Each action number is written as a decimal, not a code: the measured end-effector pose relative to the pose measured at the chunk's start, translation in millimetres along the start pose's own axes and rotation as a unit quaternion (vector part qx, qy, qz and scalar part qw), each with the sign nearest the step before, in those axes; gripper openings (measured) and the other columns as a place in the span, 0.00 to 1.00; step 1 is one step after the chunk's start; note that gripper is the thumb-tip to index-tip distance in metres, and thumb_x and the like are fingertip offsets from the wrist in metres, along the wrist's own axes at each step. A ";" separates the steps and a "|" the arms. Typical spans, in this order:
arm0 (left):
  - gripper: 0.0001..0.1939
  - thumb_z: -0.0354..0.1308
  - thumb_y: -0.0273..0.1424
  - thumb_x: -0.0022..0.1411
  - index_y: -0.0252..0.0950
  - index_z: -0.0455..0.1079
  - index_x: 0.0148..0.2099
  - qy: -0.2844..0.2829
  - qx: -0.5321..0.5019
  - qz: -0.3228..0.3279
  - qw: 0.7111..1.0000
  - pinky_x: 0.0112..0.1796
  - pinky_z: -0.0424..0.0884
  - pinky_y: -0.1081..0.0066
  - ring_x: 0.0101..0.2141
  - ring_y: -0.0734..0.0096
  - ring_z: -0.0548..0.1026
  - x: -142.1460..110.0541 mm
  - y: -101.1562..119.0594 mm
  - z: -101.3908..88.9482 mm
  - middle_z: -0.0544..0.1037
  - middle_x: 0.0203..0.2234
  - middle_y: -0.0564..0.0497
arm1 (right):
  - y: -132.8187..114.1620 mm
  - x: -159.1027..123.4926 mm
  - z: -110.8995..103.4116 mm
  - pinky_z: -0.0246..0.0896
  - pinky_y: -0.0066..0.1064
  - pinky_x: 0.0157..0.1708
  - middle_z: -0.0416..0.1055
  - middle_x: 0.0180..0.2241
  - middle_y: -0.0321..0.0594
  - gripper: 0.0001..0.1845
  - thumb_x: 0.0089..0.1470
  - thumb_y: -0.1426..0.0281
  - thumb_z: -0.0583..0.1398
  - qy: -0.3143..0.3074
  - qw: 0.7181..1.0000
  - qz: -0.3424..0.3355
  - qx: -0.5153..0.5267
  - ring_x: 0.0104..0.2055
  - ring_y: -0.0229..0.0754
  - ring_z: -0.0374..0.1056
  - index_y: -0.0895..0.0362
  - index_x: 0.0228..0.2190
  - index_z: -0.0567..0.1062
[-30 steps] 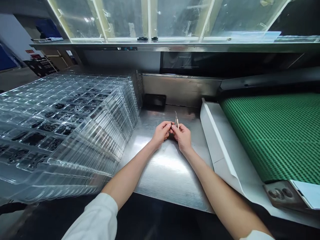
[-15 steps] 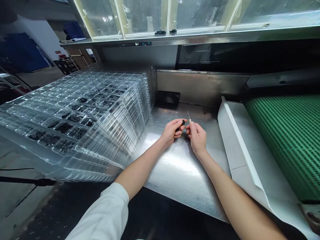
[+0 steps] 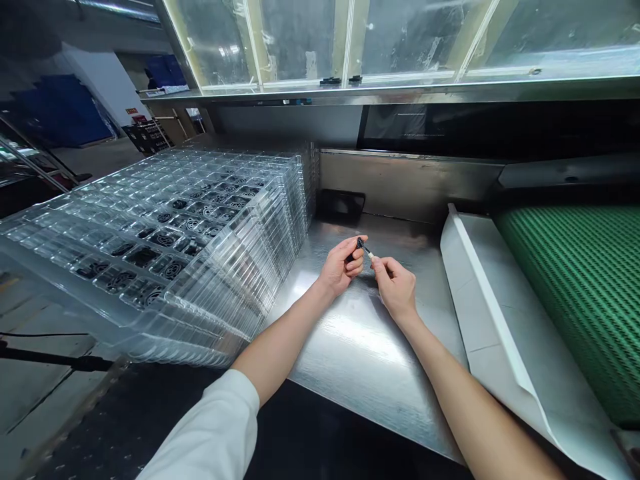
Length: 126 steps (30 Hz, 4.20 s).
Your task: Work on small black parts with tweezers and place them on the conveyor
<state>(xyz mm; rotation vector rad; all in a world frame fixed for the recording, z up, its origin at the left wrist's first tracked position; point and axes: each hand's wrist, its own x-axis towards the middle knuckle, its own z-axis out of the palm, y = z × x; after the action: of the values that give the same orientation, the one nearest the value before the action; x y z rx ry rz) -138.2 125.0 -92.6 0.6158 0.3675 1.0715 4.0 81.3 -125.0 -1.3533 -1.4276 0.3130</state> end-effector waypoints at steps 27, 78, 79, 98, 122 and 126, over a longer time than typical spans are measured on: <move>0.07 0.55 0.27 0.72 0.30 0.74 0.46 0.008 -0.044 -0.008 0.999 0.17 0.46 0.81 0.16 0.87 0.53 -0.1 -3.8 1.0 0.62 0.22 0.58 | -2.3 -1.4 0.9 0.48 0.31 0.28 0.58 0.19 0.31 0.34 0.64 0.40 0.55 0.013 0.999 -0.010 -0.044 0.23 0.36 0.53 0.55 0.22 0.70; 0.07 0.59 0.30 0.71 0.30 0.74 0.46 0.014 -0.017 -0.011 1.000 0.18 0.45 0.81 0.16 0.88 0.51 -2.0 -1.9 5.2 0.60 0.22 0.59 | -2.8 -0.8 0.7 0.48 0.31 0.28 0.58 0.19 0.31 0.33 0.64 0.41 0.55 0.013 0.999 0.008 -0.039 0.24 0.36 0.53 0.55 0.22 0.69; 0.07 0.59 0.30 0.70 0.30 0.74 0.46 0.013 -0.015 -0.011 1.000 0.18 0.45 0.81 0.16 0.87 0.51 -1.9 -2.0 5.0 0.61 0.22 0.59 | -2.7 -0.9 0.8 0.48 0.31 0.28 0.58 0.19 0.31 0.33 0.64 0.41 0.55 0.014 0.999 0.011 -0.037 0.24 0.36 0.53 0.55 0.22 0.69; 0.08 0.62 0.31 0.68 0.31 0.74 0.45 0.007 -0.004 -0.020 1.000 0.18 0.46 0.82 0.16 0.88 0.52 -0.7 -4.9 2.3 0.62 0.23 0.58 | -2.6 1.7 -1.9 0.49 0.31 0.28 0.59 0.19 0.32 0.33 0.64 0.41 0.55 0.031 0.999 0.013 -0.021 0.24 0.37 0.54 0.55 0.23 0.72; 0.09 0.62 0.31 0.64 0.32 0.73 0.44 -0.002 0.102 -0.078 0.992 0.17 0.43 0.81 0.15 0.86 0.53 -3.1 -18.9 2.0 0.64 0.21 0.57 | 8.8 2.7 6.6 0.60 0.31 0.31 0.76 0.28 0.39 0.19 0.59 0.51 0.64 -0.001 0.983 0.075 0.165 0.28 0.40 0.66 0.56 0.31 0.75; 0.12 0.64 0.35 0.62 0.32 0.73 0.44 -0.014 0.118 -0.062 0.991 0.17 0.42 0.81 0.15 0.87 0.52 -3.7 -19.9 2.7 0.64 0.21 0.58 | 7.3 2.8 5.2 0.53 0.31 0.28 0.70 0.24 0.35 0.20 0.58 0.51 0.62 0.016 0.990 0.075 0.117 0.25 0.38 0.59 0.56 0.29 0.75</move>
<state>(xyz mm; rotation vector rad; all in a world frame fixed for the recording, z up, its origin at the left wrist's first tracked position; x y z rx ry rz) -124.4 114.2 -103.1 0.8069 0.5060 0.9056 4.5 88.4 -131.1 -1.2687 -1.2219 0.5383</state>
